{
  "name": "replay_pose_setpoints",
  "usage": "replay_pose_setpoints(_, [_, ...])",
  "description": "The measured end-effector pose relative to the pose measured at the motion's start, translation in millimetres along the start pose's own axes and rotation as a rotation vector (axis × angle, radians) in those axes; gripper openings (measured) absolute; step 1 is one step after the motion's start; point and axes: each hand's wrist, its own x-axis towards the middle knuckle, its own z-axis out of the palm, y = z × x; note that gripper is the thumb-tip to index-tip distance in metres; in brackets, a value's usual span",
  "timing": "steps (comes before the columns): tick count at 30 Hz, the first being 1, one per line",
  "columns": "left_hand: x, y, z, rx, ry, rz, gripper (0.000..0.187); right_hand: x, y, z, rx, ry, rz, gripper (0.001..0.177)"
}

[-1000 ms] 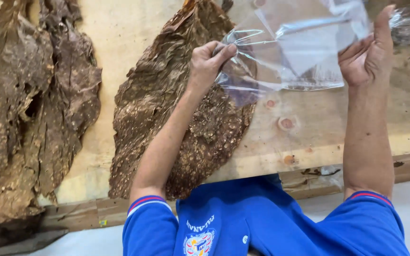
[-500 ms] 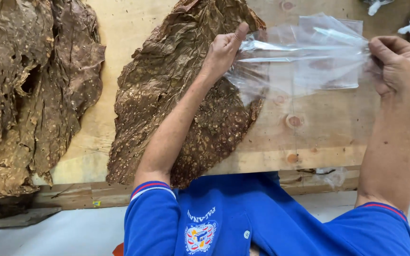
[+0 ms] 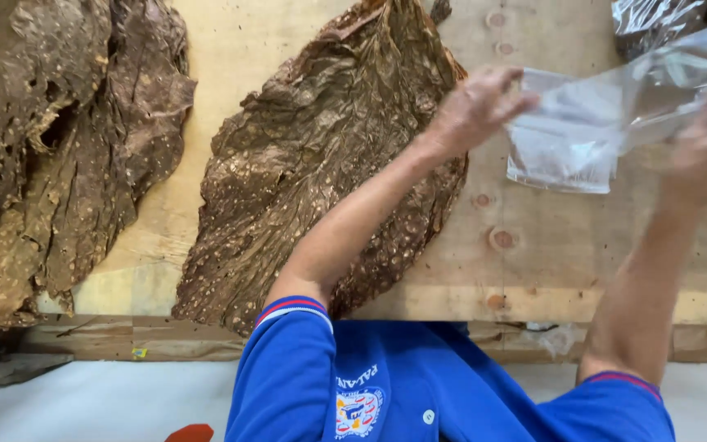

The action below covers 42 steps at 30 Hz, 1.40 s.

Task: The person folds large dried leaves and places them into clear plastic bags, then ties the bags closed. The process is repeated with multiple leaves on a wooden work surface.

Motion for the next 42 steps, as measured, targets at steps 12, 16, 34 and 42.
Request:
replay_pose_setpoints(12, [-5,-118,-151,0.789,0.309,-0.093,0.044,130,-225,-21,0.305,-0.758,0.012,0.055])
replay_pose_setpoints(16, [8,-125,-133,1.053,0.273,-0.128,0.039,148,-221,6,0.210,-1.210,0.182,0.084])
replay_pose_setpoints(34, [-7,-130,-130,0.918,0.336,-0.049,0.044,256,-389,125,0.764,-1.176,0.663,0.057])
replay_pose_setpoints(42, [-34,-70,-228,0.628,0.310,-0.101,0.080,278,-411,118,1.102,-1.078,1.047,0.054])
